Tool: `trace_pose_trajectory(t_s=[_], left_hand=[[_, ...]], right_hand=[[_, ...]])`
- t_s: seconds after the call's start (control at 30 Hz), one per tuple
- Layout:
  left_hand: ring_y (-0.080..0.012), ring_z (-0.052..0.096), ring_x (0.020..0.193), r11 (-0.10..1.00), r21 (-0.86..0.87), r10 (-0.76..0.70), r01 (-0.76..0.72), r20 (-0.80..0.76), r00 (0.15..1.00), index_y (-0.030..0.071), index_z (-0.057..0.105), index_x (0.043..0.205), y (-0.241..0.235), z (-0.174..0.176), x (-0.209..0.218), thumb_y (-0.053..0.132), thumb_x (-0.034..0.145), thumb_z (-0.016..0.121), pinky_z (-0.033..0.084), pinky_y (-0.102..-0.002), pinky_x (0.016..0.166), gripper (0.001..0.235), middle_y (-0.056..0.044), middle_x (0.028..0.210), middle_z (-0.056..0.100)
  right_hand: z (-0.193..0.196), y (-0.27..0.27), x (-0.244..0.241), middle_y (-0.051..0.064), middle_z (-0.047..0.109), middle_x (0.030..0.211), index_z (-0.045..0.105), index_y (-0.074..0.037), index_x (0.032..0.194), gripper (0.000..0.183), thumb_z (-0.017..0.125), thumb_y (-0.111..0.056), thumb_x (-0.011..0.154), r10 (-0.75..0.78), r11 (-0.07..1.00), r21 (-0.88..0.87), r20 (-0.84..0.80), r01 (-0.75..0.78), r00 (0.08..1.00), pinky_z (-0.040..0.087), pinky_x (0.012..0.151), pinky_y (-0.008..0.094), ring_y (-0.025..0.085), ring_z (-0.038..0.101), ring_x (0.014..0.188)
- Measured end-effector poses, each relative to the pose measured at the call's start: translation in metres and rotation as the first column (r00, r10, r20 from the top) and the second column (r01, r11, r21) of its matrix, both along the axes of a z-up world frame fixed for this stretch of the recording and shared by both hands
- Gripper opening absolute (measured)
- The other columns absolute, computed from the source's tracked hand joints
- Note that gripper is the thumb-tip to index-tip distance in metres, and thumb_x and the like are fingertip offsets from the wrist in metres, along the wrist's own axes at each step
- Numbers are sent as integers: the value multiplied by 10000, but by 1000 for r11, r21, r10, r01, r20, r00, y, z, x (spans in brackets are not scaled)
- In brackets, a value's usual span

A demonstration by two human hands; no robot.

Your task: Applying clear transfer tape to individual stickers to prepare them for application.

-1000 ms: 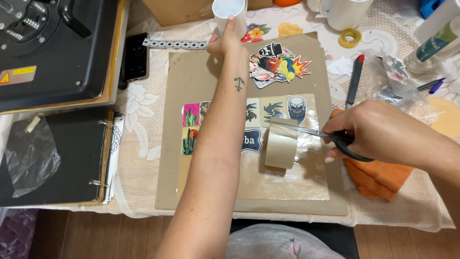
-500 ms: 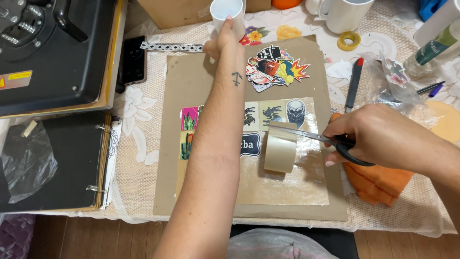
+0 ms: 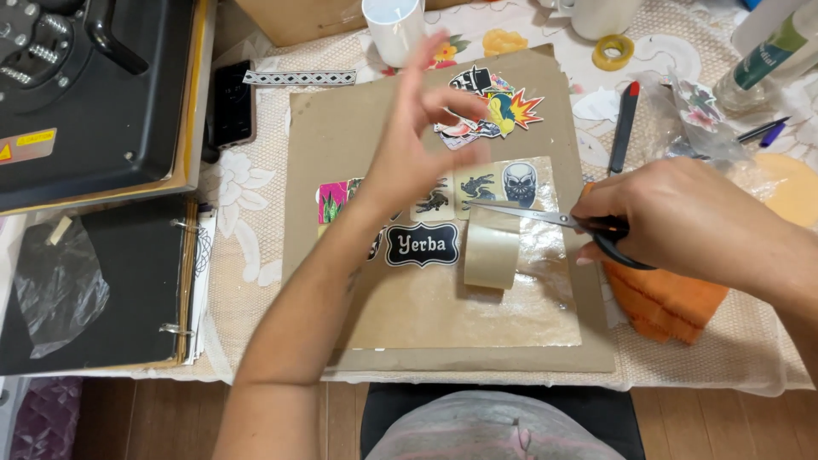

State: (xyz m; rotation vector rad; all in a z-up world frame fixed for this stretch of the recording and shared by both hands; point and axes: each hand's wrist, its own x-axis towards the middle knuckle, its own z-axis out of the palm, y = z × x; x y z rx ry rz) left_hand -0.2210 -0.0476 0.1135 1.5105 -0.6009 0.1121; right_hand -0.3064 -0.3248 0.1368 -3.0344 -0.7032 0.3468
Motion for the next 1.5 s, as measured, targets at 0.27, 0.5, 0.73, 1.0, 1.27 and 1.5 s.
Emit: trace_pose_trajectory(t_s=[0.27,0.5,0.73,1.0,1.27,1.5], left_hand=[[-214,688,1037,764,626,-303,156,135,943,167,96,1598,1,15,-49,46,824,775,477,-356,1041,1037,21,979,750],[-238,649,1110,809,566,-261,159,103,960,183,111,1599,-4,11,-55,34,860,691,468,-352,1023,951,31,886,746],[-231,703,1131,822,567,-161,45,156,975,183,92,1596,-5,5,-53,60,900,771,496,-379,1040,980,56,854,794],[-312,686,1096,867,497,-145,-47,339,929,117,224,1616,-5,-8,-50,-48,841,767,444,-502,1059,961,-47,871,765],[-216,659,1021,839,471,-60,-271,576,815,118,263,1613,-11,-34,-40,-11,857,785,381,-426,1147,928,22,810,741],[-169,640,980,910,348,-3,-226,550,835,119,274,1612,-8,0,-61,20,909,781,316,-428,1189,872,55,839,737]], right_hand=[[8,11,-16,-137,648,745,542,-246,738,351,650,-565,834,11,984,-179,149,16,989,506,571,429,275,665,664],[10,12,-36,-122,611,834,583,-256,907,75,560,-282,973,114,962,-271,355,-15,928,458,460,346,175,669,634],[-22,1,-51,99,683,1099,673,-30,997,418,854,-400,923,-268,887,459,607,-54,748,462,665,377,255,644,953],[-131,90,-66,73,642,889,494,-84,844,541,974,-233,643,-394,115,931,-279,348,876,480,730,301,210,635,789],[-130,103,-55,76,595,735,506,-40,1064,501,897,-150,771,-383,-62,918,-385,392,840,442,510,216,132,567,521],[-119,109,-48,66,569,700,492,-35,1036,503,905,-155,773,-387,-152,906,-423,396,819,438,498,197,113,559,510]])
